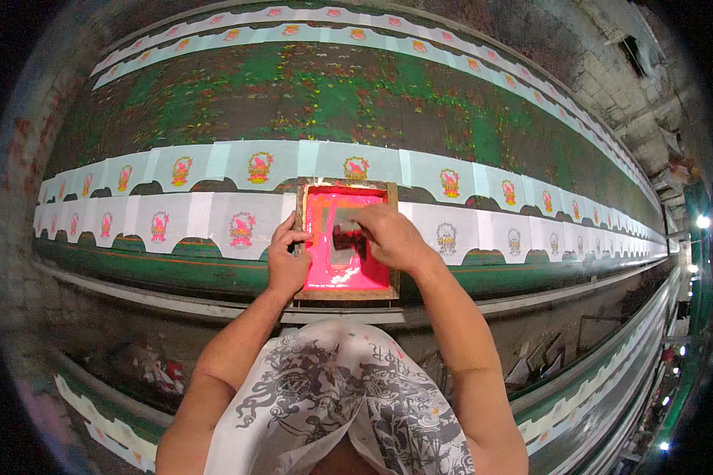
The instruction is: The person uses a squeegee to spread pink ink through a stencil frame onto a moving strip of paper on a conveyor belt. They repeatedly lift the frame, reapply ink, and press down to transfer the design onto successive sections of the paper.
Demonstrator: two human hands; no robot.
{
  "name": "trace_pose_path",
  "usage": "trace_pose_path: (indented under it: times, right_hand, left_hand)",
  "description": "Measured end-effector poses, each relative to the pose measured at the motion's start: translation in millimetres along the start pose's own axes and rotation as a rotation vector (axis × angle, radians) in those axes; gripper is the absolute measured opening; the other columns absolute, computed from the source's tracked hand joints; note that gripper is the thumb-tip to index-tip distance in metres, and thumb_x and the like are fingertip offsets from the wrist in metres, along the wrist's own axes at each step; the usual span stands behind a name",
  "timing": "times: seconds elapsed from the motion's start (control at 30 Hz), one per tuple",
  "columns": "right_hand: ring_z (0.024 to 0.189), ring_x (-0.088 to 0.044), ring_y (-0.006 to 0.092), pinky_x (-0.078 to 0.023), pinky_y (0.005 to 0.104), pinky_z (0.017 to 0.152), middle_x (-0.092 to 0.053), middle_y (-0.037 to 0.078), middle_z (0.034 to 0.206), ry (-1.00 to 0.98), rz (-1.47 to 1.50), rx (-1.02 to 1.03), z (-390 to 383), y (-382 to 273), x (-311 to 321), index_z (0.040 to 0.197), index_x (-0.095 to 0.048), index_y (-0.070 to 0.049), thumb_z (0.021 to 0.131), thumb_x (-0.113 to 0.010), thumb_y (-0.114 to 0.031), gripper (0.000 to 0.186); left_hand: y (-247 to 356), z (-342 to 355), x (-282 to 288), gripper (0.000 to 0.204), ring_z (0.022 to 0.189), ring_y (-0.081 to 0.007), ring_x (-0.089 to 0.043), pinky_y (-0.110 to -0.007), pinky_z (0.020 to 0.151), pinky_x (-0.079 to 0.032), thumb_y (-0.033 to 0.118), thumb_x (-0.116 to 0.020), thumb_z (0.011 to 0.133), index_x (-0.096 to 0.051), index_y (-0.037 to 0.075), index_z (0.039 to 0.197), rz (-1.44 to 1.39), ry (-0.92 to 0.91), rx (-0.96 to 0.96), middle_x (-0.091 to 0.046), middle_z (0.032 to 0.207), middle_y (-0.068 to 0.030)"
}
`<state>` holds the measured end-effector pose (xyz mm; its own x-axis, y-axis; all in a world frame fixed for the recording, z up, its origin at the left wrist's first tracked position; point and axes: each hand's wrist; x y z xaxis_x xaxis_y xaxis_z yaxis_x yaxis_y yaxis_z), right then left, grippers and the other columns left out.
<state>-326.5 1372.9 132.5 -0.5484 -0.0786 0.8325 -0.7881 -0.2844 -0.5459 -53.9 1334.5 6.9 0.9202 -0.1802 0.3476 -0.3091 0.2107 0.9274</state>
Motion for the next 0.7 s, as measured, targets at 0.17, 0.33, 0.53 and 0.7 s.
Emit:
trace_pose_path:
  times: [0.17, 0.33, 0.53, 0.7]
  right_hand:
    - [0.117, -0.071, 0.0475, -0.057, 0.0555, 0.102, -0.077, 0.024, 0.116, 0.146, -0.056, -0.039, 36, 23, -6, 0.124, -0.077, -0.001, 0.087, -0.070, 0.005, 0.039]
    - [0.116, -0.072, 0.0464, -0.057, 0.0555, 0.103, -0.077, 0.023, 0.117, 0.164, -0.071, 0.004, 31, 20, -20, 0.122, -0.077, -0.001, 0.085, -0.072, 0.003, 0.038]
    - [0.115, -0.074, 0.0413, -0.058, 0.0521, 0.101, -0.077, 0.019, 0.120, 0.196, -0.187, 0.034, -14, -19, -49, 0.123, -0.077, -0.002, 0.079, -0.078, -0.001, 0.044]
    - [0.114, -0.074, 0.0389, -0.059, 0.0511, 0.100, -0.076, 0.018, 0.123, 0.231, -0.146, 0.068, -58, -53, -72, 0.125, -0.076, -0.002, 0.079, -0.078, -0.004, 0.046]
  left_hand:
    - [1, 0, -3, 0.032, 0.157, -0.0394, -0.055, -0.048, 0.131, -0.042, -0.009, -0.074, 0.079, -0.082, 0.006, 0.107, -0.054, 0.014, -0.006, -0.057, 0.168, -0.0261]
    - [1, 0, -3, 0.033, 0.157, -0.0402, -0.055, -0.048, 0.130, -0.041, -0.010, -0.073, 0.079, -0.082, 0.007, 0.105, -0.077, 0.013, -0.018, -0.057, 0.168, -0.0271]
    - [-3, -1, -6, 0.033, 0.157, -0.0404, -0.054, -0.048, 0.131, -0.041, -0.010, -0.073, 0.079, -0.082, 0.008, 0.105, -0.062, 0.028, -0.018, -0.057, 0.167, -0.0269]
    - [-5, -1, -6, 0.035, 0.157, -0.0404, -0.054, -0.048, 0.131, -0.041, -0.009, -0.074, 0.078, -0.082, 0.009, 0.107, 0.008, 0.023, -0.006, -0.057, 0.167, -0.0269]
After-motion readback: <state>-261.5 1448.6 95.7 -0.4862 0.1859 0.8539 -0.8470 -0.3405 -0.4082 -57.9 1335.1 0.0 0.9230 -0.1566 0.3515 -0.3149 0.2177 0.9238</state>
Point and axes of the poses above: each hand's wrist, its own z-axis towards the middle knuckle, its own x-axis out of the back of the hand, y = z × x
